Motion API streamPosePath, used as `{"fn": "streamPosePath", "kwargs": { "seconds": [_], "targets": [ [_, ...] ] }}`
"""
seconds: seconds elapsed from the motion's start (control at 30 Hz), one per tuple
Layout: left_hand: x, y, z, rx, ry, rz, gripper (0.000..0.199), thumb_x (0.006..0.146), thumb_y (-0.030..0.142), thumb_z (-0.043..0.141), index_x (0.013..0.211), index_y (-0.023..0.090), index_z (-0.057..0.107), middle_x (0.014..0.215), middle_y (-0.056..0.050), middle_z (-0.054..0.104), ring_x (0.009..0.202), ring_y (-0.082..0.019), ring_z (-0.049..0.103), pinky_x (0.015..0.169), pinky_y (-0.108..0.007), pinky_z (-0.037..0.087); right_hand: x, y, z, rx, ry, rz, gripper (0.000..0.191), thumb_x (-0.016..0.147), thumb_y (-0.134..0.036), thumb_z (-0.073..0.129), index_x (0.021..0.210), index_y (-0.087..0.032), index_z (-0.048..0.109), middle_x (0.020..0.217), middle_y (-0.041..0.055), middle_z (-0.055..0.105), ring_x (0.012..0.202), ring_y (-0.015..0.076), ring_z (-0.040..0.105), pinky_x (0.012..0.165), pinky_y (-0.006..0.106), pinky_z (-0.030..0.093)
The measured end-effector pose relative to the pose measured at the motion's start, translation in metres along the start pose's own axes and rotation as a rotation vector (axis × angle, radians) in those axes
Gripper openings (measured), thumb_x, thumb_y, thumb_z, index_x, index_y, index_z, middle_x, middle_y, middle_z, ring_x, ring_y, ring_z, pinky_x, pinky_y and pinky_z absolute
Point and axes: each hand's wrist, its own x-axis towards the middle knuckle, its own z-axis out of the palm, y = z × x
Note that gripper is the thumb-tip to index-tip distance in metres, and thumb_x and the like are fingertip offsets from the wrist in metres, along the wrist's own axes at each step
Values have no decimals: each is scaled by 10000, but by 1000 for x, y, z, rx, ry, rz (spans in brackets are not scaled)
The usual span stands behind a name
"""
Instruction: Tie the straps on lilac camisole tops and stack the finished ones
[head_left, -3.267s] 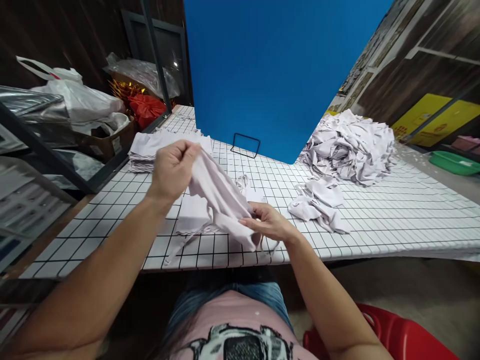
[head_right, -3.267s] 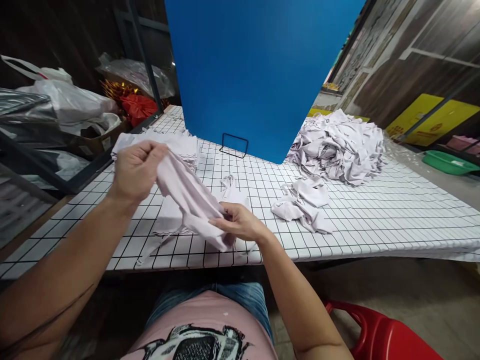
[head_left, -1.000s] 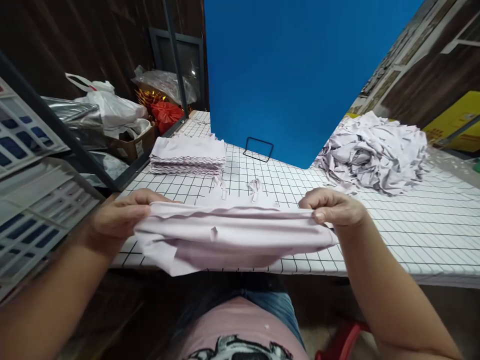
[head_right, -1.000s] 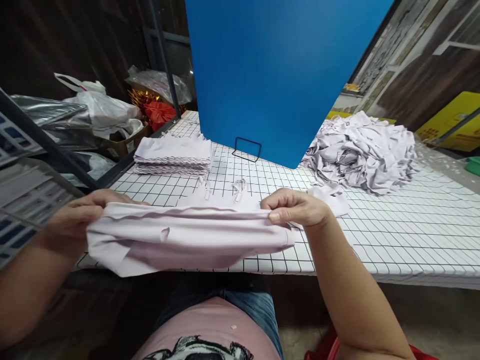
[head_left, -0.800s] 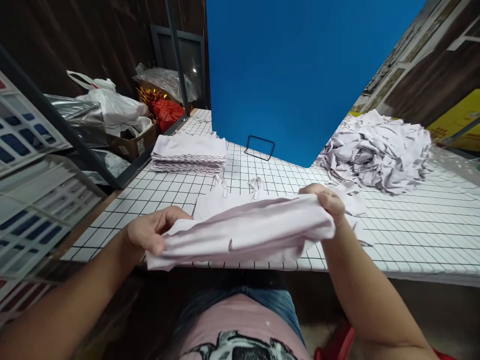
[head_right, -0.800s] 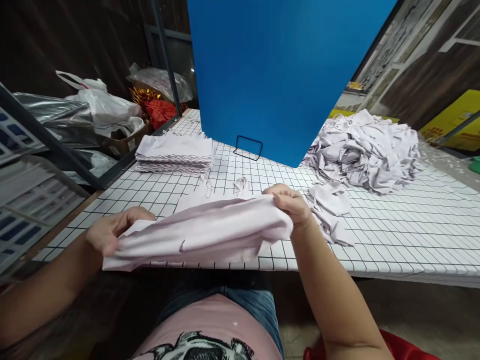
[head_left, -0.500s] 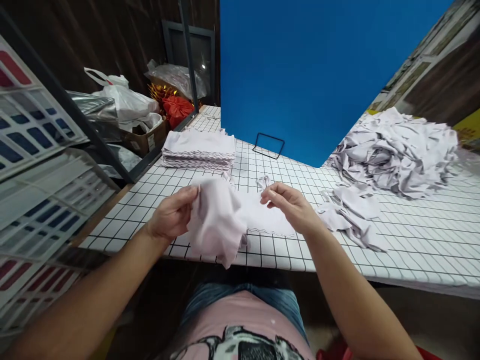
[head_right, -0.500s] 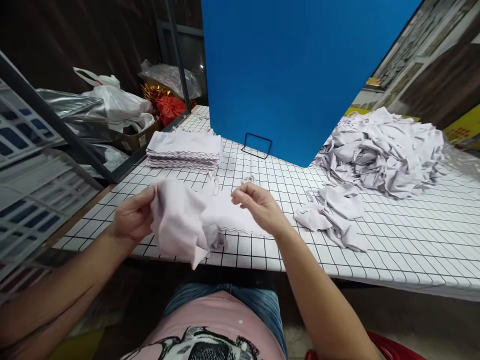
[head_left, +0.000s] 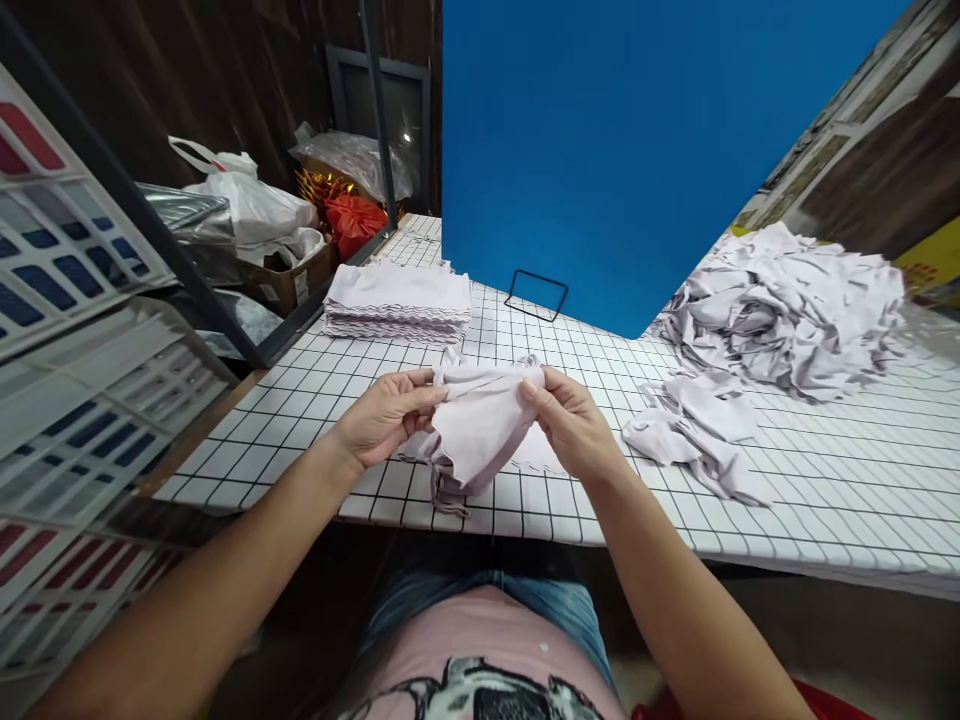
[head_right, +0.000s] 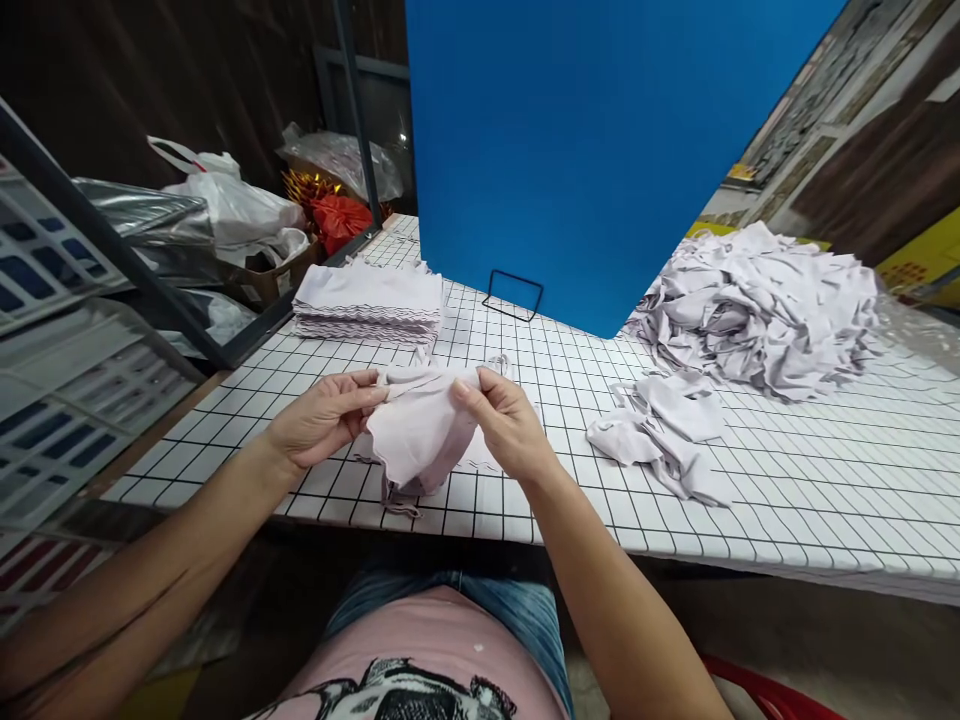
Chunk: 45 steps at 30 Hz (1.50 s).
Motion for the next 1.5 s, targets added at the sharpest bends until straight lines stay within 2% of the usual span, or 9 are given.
{"fn": "streamPosePath", "kwargs": {
  "seconds": [0.27, 0.4, 0.53, 0.67, 0.77, 0.97, 1.1, 1.23, 1.5],
  "targets": [
    [-11, -28, 29, -93, -167, 25, 384, 801, 475, 721, 1025, 163, 718, 899, -83, 726, 812, -187, 673, 692, -265, 550, 1, -11, 10, -236, 59, -50, 306, 924, -506, 543, 828, -215, 556, 857, 20, 528, 739, 135, 487, 637, 263, 429],
    [-12, -7, 33, 35, -43, 195, 201, 803, 339, 742, 884, 155, 751, 829, -57, 733, 769, -167, 669, 677, -246, 540, -2, -28, 0, -528, 63, -17, 312, 919, -510, 551, 871, -206, 600, 858, 41, 589, 764, 155, 531, 638, 279, 433],
    [-7, 22, 33, 222, -162, 226, 215, 823, 349, 713, 874, 144, 752, 827, -67, 725, 752, -184, 669, 664, -278, 549, 1, -50, -3, -744, 188, -129, 298, 894, -485, 606, 1005, -209, 625, 1121, 75, 616, 986, 193, 563, 749, 293, 457],
    [1, 28, 45, 383, -314, 203, 178, 850, 288, 671, 937, 149, 740, 823, -59, 709, 733, -175, 669, 631, -253, 532, 19, -60, 4, -675, -114, -8, 341, 861, -515, 636, 953, -187, 654, 918, 50, 653, 784, 152, 575, 607, 248, 422],
    [4, 18, 50, 284, -330, 166, 214, 828, 245, 684, 1020, 157, 719, 837, -54, 708, 728, -162, 668, 636, -236, 532, 30, -58, 5, -613, -161, 60, 348, 839, -514, 658, 843, -166, 655, 739, 28, 618, 623, 119, 518, 498, 233, 352],
    [-5, -19, 21, 156, -388, -22, 578, 750, 248, 765, 1298, 208, 587, 998, -90, 715, 760, -182, 685, 619, -233, 534, 39, -51, -19, -505, 41, 88, 305, 787, -453, 722, 798, -166, 620, 701, 16, 587, 577, 106, 494, 483, 234, 346],
    [-17, -31, -11, 249, -442, -136, 328, 713, 315, 790, 982, 132, 744, 802, -84, 721, 620, -150, 639, 533, -190, 471, 47, -47, -41, -332, 235, 60, 347, 749, -472, 745, 743, -177, 562, 671, -1, 542, 581, 99, 473, 504, 231, 352],
    [-25, -23, -37, 205, -296, -86, 231, 658, 387, 808, 697, 165, 754, 592, -45, 678, 472, -131, 567, 452, -192, 427, 56, -43, -48, -221, 283, 106, 373, 722, -472, 756, 719, -182, 522, 663, -7, 530, 580, 96, 467, 515, 228, 353],
    [-25, -1, -55, 293, -167, 33, 121, 725, 317, 762, 770, 205, 775, 618, -19, 700, 517, -133, 598, 497, -196, 483, 52, -35, -53, -185, 286, 146, 339, 766, -413, 728, 721, -188, 478, 649, -33, 463, 545, 74, 392, 490, 217, 298]
  ]
}}
